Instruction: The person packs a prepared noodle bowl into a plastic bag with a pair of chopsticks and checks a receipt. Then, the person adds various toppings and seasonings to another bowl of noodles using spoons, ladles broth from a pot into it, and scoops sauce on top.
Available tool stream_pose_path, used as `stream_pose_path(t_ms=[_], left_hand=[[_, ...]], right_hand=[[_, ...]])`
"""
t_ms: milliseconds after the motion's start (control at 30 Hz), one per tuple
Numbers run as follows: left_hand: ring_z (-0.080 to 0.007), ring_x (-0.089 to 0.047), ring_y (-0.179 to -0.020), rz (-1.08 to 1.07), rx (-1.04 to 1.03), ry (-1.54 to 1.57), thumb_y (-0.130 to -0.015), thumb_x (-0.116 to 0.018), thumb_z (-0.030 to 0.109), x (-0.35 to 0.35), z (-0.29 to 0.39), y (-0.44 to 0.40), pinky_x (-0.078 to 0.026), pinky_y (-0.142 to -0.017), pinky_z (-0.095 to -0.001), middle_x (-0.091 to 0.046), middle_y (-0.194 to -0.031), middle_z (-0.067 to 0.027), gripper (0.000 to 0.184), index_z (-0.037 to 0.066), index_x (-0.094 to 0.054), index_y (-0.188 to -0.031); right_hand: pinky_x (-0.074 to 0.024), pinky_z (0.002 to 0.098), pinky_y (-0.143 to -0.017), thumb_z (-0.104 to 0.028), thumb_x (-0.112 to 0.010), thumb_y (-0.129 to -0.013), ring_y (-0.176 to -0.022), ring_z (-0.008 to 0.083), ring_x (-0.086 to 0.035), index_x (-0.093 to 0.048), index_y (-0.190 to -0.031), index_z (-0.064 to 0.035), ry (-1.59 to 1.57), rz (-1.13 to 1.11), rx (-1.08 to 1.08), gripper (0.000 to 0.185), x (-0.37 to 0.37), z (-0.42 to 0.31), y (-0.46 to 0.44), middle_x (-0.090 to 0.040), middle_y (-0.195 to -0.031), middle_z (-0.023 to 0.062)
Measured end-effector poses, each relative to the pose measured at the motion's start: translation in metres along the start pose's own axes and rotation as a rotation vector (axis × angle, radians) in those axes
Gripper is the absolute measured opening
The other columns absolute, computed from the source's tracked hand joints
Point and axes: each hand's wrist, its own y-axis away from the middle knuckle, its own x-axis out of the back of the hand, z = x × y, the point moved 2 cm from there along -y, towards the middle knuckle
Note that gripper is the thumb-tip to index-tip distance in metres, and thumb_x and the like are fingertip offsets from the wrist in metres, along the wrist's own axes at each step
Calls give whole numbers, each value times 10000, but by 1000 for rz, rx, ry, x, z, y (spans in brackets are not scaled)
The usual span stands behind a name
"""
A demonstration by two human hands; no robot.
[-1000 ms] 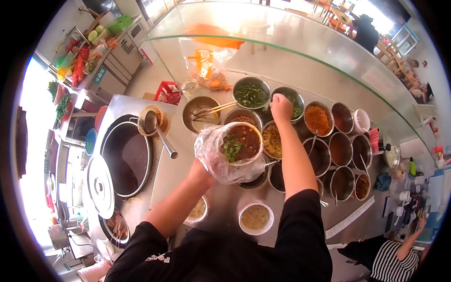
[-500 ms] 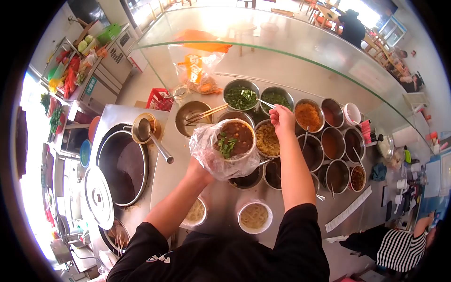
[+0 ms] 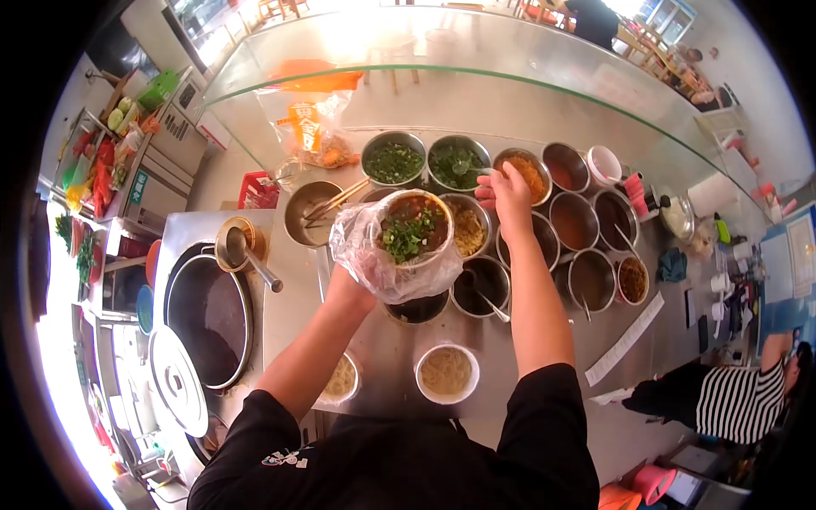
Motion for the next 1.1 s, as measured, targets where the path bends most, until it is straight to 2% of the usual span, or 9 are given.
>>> stream_pose_path(t_ms=[133, 267, 367, 500, 600, 733, 900, 1067, 1100], left_hand=[[-141, -524, -732, -43, 45, -17, -887, -561, 36, -16, 0, 15, -488, -647, -323, -544, -856, -9, 208, 87, -566, -1089], [-155, -548, -760, -131, 76, -106, -879, -561, 27, -23, -15, 30, -495, -654, -336, -564, -895, -23, 251, 80, -559, -1125], [-179, -571, -831, -212, 115, -7, -855, -579, -1, -33, -33, 42, -487, -703, -335, -574, -976, -57, 330, 36, -537, -1180], [-172, -571, -823, -240, 113, -33, -860, -571, -6, -67, -57, 75, -486, -710, -327, -576, -965, -57, 297, 22, -548, -1154], [-162, -570, -819, -193, 174, -169, -871, -564, -2, -72, -89, 104, -481, -717, -320, -579, -955, -52, 257, 11, -561, -1128], [-166, -567, -829, -254, 212, -165, -892, -557, 14, -95, -137, 149, -478, -729, -316, -585, -950, -64, 206, -1, -566, -1098], [-199, -590, -927, -232, 274, -166, -934, -533, 83, -110, -222, 204, -509, -776, -351, -588, -1076, -93, 280, 4, -523, -1202], [-272, -555, -1154, -137, 333, -218, -963, -503, 133, -112, -305, 230, -487, -952, -448, -533, -1304, -117, 404, 27, -438, -1347], [-279, -589, -1097, -61, 319, -202, -954, -522, 116, -115, -316, 235, -514, -897, -450, -570, -1245, -138, 367, 1, -478, -1301]], right_hand=[[-512, 264, -662, -339, -530, -985, -839, 155, -635, -527, -1274, -25, 297, -43, 51, 427, 23, -4, 64, -661, -1055, 95], [-509, 303, -730, -426, -515, -979, -878, 158, -627, -519, -1282, -35, -124, -109, -512, 495, 43, 18, 169, -656, -1063, 90], [-489, 294, -770, -307, -577, -962, -848, 139, -614, -585, -1140, -53, -419, -138, -560, 310, 43, 11, 212, -654, -1005, 55], [-472, 321, -850, -118, -573, -930, -891, 169, -619, -612, -980, -65, -356, 41, -193, 83, 92, -7, 233, -664, -1010, 88], [-470, 292, -838, -83, -531, -943, -873, 141, -615, -599, -1011, -41, -365, 107, 18, 105, 121, -54, 267, -672, -980, 83], [-478, 349, -884, -84, -480, -952, -927, 212, -631, -540, -1006, -32, -475, 18, 60, 96, 178, -88, 305, -667, -990, 148], [-478, 365, -808, -111, -478, -965, -797, 190, -559, -522, -1025, -32, -564, -87, 16, 108, 267, -89, 335, -564, -826, 68], [-443, 310, -783, -171, -555, -967, -795, 159, -565, -550, -1091, -55, -499, -77, -76, 170, 328, -53, 358, -562, -896, 27], [-440, 297, -778, -152, -576, -954, -798, 145, -562, -554, -1081, -59, -414, -51, -147, 160, 335, -47, 359, -563, -896, 19]])
